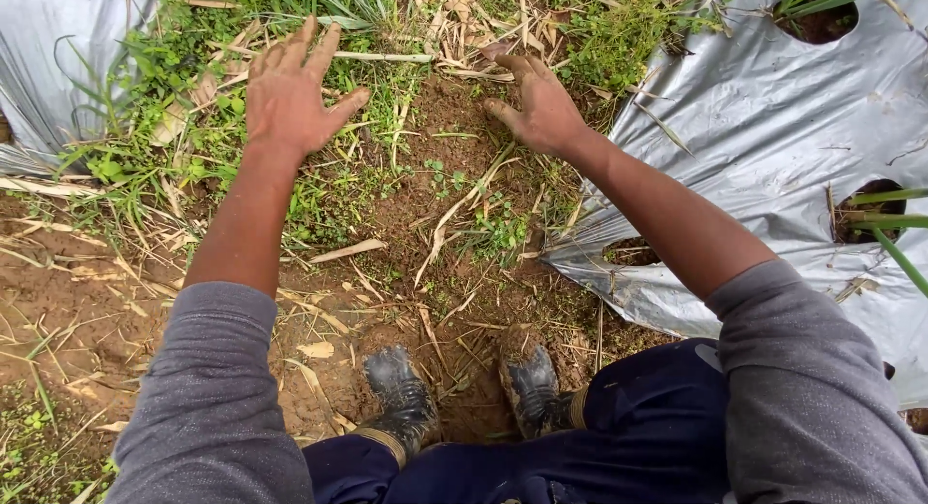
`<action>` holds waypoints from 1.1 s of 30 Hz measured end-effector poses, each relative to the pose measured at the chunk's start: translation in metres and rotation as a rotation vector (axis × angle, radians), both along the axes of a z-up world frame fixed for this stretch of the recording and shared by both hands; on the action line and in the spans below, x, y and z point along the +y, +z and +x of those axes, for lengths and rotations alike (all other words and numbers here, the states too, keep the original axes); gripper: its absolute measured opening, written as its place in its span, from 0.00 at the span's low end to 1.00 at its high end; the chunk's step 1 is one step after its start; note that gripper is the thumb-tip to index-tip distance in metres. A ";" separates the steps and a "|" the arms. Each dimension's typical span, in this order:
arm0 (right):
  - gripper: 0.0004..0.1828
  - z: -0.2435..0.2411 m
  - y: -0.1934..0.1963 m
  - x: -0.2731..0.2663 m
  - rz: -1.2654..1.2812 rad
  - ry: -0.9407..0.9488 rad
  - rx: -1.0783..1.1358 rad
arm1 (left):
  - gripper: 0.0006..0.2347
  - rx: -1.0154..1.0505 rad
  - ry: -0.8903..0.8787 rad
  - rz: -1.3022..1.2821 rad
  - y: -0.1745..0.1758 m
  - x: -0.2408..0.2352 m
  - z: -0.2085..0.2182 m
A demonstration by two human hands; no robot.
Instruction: Hand weeding a patch of soil between rows of plastic mulch in an agricultural field.
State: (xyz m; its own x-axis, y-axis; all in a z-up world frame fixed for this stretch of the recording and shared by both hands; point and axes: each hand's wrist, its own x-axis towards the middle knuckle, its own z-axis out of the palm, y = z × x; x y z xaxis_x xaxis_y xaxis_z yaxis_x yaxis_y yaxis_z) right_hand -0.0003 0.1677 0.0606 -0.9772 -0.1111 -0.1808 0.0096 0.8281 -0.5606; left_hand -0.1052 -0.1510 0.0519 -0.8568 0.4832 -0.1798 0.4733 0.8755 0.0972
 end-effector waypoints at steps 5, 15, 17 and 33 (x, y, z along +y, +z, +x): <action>0.16 -0.051 -0.013 -0.031 -0.074 0.111 -0.145 | 0.38 0.032 0.025 -0.019 -0.015 0.002 -0.002; 0.10 -0.116 -0.070 -0.064 0.195 0.169 -0.195 | 0.25 0.168 -0.033 0.092 -0.028 -0.003 -0.009; 0.11 -0.109 -0.049 -0.062 0.195 0.115 -0.247 | 0.22 0.153 -0.043 0.135 -0.037 -0.007 -0.012; 0.30 -0.224 -0.088 -0.054 -0.061 -0.072 -0.059 | 0.16 0.181 -0.056 0.233 -0.053 -0.008 -0.013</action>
State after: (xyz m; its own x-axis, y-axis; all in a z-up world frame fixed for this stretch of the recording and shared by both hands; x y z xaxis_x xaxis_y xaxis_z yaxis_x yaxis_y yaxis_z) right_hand -0.2245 0.1133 -0.0272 -0.9710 -0.0538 -0.2331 0.1020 0.7882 -0.6069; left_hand -0.1180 -0.1592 -0.0015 -0.8357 0.5410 0.0944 0.5482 0.8116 0.2021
